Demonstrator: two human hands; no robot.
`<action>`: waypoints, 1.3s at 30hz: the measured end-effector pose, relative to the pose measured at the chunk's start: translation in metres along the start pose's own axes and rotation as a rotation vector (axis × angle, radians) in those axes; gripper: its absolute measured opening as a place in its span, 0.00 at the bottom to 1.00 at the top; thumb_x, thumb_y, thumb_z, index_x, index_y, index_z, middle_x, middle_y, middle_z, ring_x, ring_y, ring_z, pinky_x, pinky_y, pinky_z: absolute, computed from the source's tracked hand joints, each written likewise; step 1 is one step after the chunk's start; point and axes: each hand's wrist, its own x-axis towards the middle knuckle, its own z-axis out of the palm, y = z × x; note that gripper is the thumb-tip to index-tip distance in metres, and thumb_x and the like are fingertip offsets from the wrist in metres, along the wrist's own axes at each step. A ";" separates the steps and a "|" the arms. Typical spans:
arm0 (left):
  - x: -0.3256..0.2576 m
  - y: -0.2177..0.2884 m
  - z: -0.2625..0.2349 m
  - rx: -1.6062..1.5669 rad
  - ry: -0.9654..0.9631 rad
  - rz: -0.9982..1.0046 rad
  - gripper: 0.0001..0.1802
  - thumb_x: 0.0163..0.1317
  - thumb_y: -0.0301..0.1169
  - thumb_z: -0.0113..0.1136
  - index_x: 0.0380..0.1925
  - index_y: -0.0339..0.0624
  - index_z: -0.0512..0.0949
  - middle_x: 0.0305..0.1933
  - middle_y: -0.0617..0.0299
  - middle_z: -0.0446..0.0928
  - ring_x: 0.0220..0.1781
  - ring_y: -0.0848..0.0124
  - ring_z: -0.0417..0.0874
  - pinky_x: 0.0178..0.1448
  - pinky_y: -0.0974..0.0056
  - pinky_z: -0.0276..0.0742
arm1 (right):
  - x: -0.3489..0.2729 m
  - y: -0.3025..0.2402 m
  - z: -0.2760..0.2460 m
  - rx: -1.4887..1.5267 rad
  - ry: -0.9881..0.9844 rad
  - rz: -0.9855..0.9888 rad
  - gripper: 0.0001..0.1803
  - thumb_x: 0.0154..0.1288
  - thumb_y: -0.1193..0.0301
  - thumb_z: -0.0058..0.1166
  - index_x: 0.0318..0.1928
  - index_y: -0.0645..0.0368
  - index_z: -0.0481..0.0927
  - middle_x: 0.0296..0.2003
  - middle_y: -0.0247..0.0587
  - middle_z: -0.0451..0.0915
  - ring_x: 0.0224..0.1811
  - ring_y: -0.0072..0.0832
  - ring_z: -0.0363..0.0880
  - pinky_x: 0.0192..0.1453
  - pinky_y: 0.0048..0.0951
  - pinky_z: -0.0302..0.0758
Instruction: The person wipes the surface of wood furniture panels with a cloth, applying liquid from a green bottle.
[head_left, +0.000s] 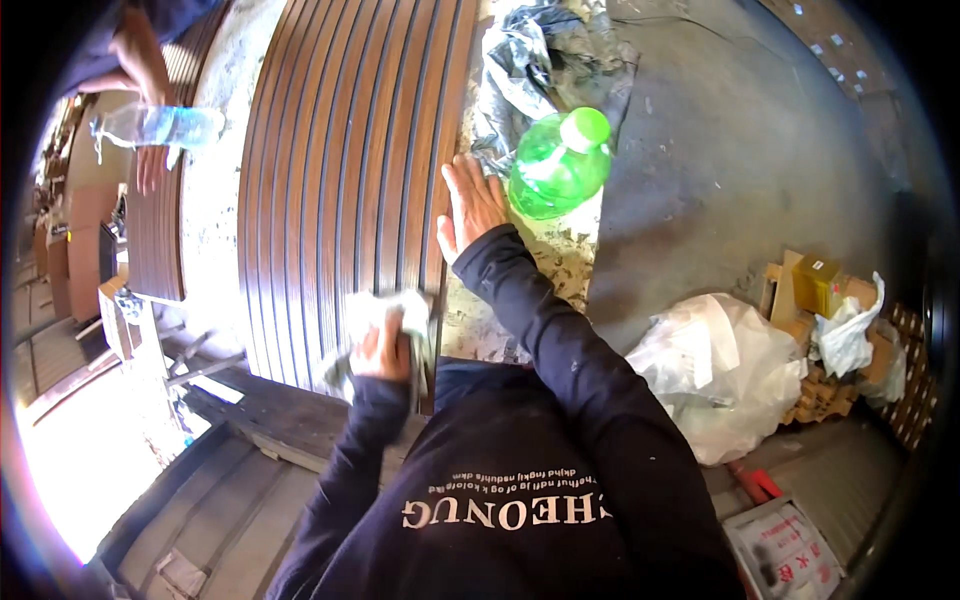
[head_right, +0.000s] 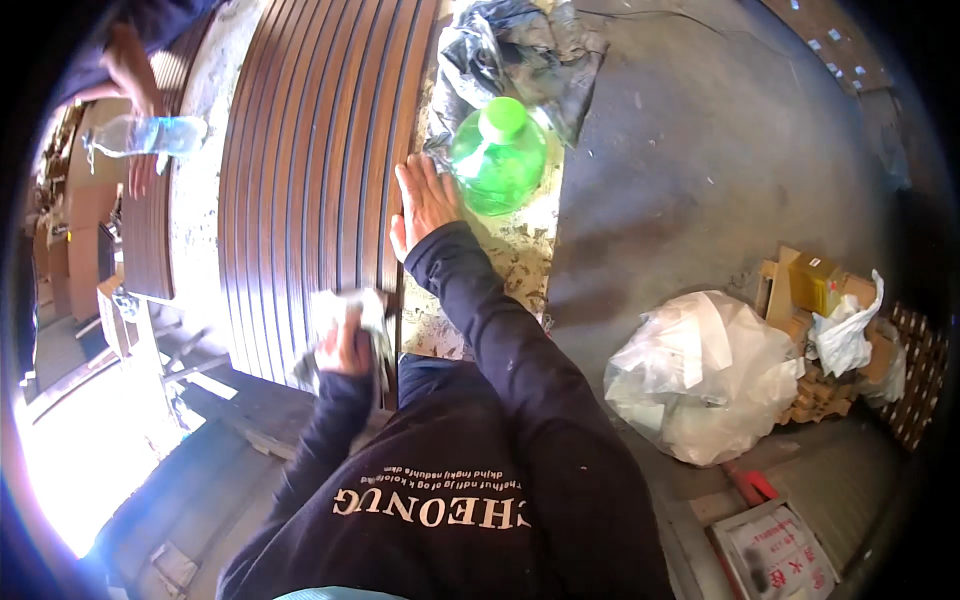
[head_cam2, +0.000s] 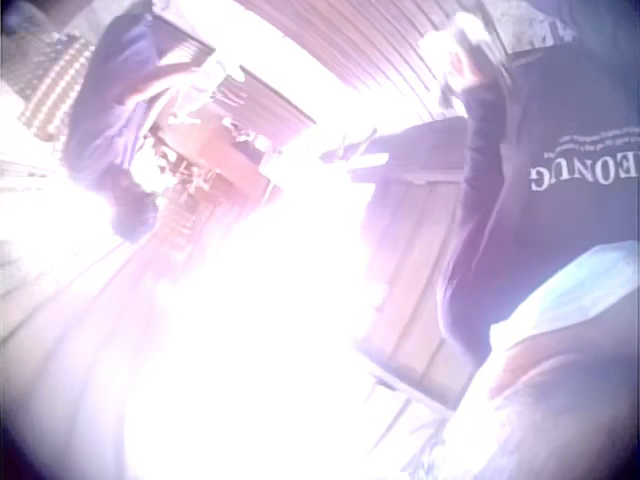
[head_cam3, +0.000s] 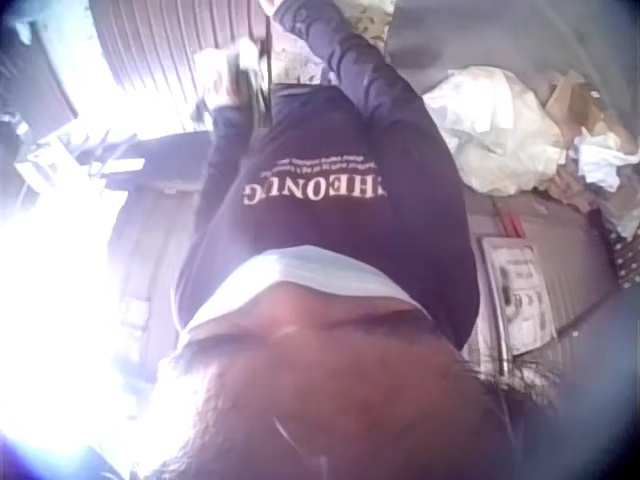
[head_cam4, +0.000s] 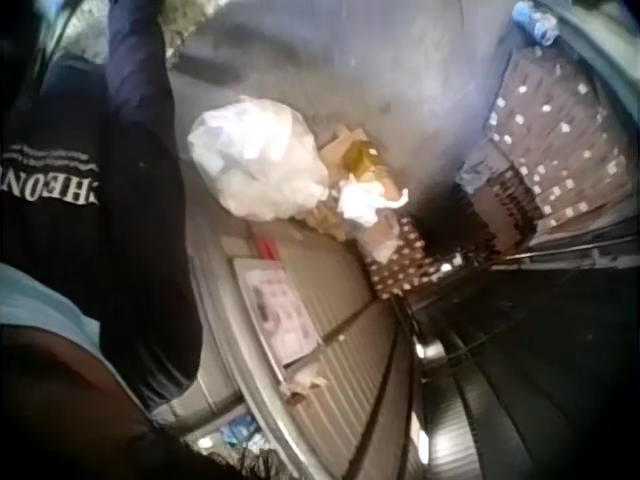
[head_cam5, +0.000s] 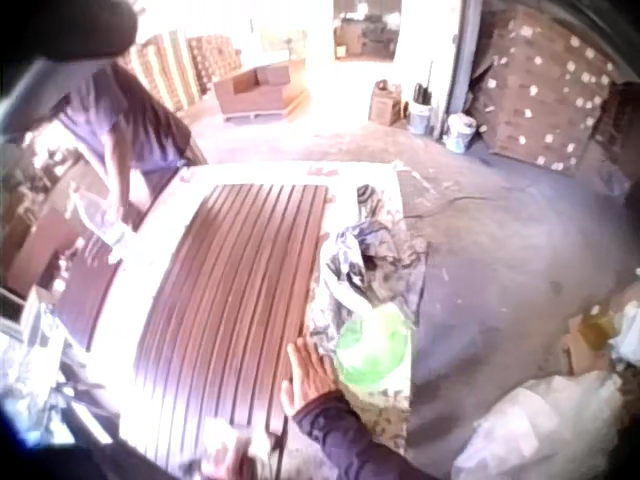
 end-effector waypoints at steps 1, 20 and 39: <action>-0.029 0.000 -0.005 -0.058 0.012 0.008 0.17 0.55 0.25 0.53 0.47 0.42 0.77 0.38 0.51 0.79 0.37 0.54 0.80 0.43 0.55 0.76 | -0.002 0.002 -0.006 0.005 -0.031 -0.042 0.38 0.56 0.71 0.49 0.68 0.62 0.52 0.67 0.55 0.57 0.72 0.48 0.50 0.73 0.50 0.46; 0.363 0.021 0.048 -0.025 0.202 0.092 0.10 0.62 0.35 0.52 0.43 0.53 0.76 0.34 0.54 0.81 0.36 0.52 0.81 0.42 0.51 0.76 | 0.000 -0.003 -0.013 0.125 0.182 -0.185 0.37 0.43 0.78 0.48 0.61 0.68 0.63 0.56 0.59 0.70 0.48 0.53 0.72 0.54 0.50 0.69; 0.509 0.063 0.091 0.061 0.107 0.138 0.12 0.63 0.37 0.46 0.44 0.55 0.74 0.40 0.59 0.80 0.43 0.58 0.83 0.43 0.52 0.78 | -0.002 -0.010 -0.016 0.008 0.038 -0.064 0.41 0.46 0.64 0.58 0.61 0.70 0.61 0.57 0.65 0.63 0.59 0.57 0.63 0.62 0.49 0.62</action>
